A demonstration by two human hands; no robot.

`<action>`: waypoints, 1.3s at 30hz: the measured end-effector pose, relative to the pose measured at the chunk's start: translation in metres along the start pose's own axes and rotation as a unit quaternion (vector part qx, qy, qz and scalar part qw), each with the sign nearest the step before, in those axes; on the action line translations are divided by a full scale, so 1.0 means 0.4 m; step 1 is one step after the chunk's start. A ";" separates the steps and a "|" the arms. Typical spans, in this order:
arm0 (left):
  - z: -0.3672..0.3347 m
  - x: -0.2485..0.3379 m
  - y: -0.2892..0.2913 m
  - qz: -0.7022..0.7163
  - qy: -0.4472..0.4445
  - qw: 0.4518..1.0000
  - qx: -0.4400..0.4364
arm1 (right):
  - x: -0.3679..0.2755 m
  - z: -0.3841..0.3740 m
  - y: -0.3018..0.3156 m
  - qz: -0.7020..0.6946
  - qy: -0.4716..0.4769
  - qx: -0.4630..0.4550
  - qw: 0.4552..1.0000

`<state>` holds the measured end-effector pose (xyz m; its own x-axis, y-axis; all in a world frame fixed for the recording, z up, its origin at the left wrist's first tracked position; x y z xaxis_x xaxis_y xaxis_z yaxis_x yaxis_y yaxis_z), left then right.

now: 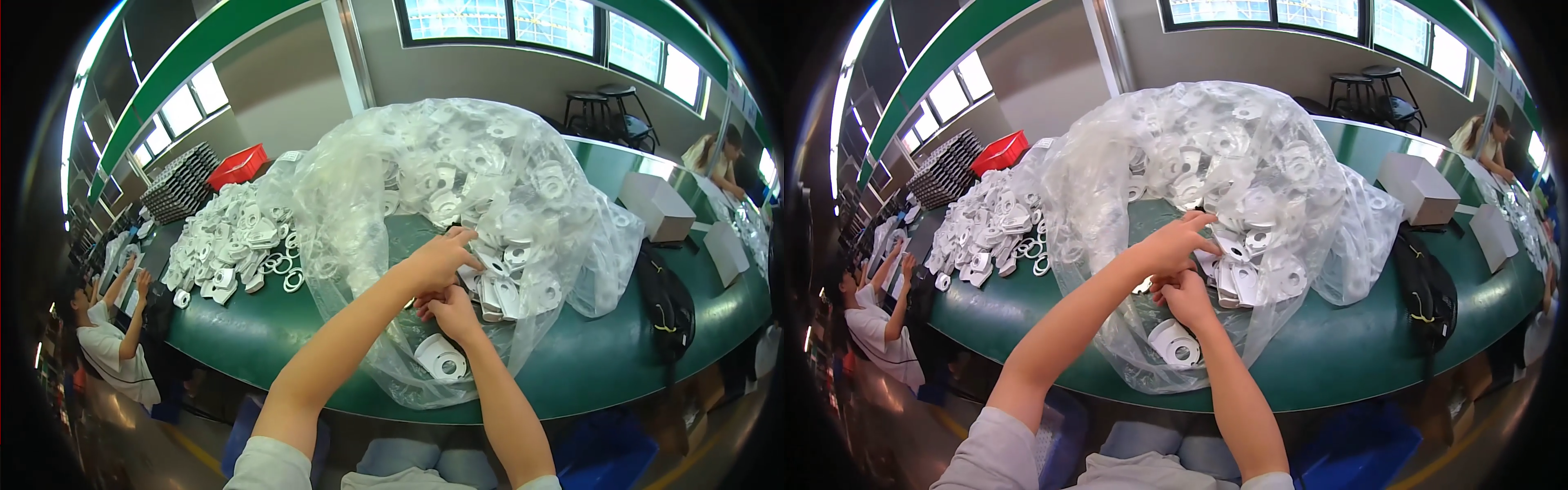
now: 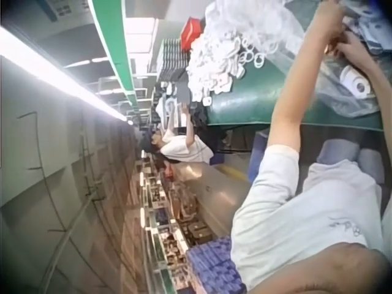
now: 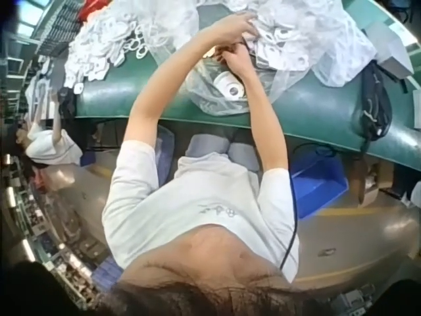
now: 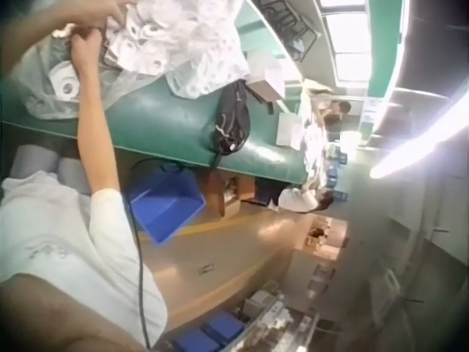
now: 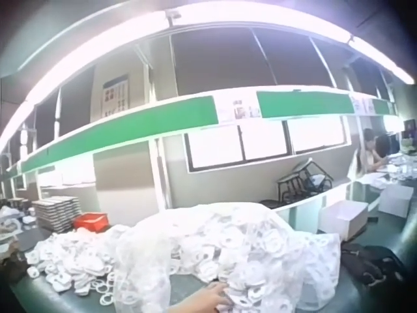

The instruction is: Assemble small white plastic components at a factory workbench.

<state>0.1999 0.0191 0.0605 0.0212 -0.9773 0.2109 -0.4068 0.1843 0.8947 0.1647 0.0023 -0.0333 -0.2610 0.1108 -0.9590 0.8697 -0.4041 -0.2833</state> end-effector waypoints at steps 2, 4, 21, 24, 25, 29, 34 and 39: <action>0.000 0.001 -0.014 -0.019 -0.012 0.999 -0.023 | 0.000 0.000 0.000 0.001 0.006 -0.001 1.000; -0.007 0.007 -0.019 -0.012 -0.024 1.000 -0.013 | 0.001 -0.004 0.004 0.003 0.014 -0.001 1.000; 0.115 -0.050 0.219 0.094 0.232 0.958 0.141 | 0.004 -0.050 0.012 -0.216 0.043 0.076 0.972; 0.016 0.176 0.259 -0.130 0.009 0.944 0.304 | -0.003 -0.038 0.029 -0.098 0.033 0.128 0.986; -0.034 0.211 0.183 -0.014 0.013 0.969 0.246 | -0.060 -0.022 0.066 0.030 0.289 0.223 0.931; -0.199 0.382 -0.141 0.186 -0.060 0.980 0.021 | -0.016 -0.009 0.006 -0.109 -0.012 0.103 0.989; -0.373 0.354 -0.422 0.073 -0.055 0.996 -0.016 | 0.017 -0.020 -0.004 -0.090 0.011 0.088 0.992; -0.497 0.237 -0.511 0.049 0.059 0.974 0.211 | -0.017 0.002 0.016 -0.022 0.044 0.079 0.996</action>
<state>0.4669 -0.0902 -0.0243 0.0581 -0.9335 0.3537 -0.7508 0.1927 0.6318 0.1717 -0.0018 -0.0287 -0.2533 0.2075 -0.9449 0.7801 -0.5338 -0.3264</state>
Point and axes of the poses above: each hand's wrist, its own z-axis away from the middle knuckle, its own y-axis out of the back of the hand, x = y × z, the point moved 10 cm from there along -z, towards the middle knuckle, and after that the axes turned 11 degrees about x, right-handed, at the moved point
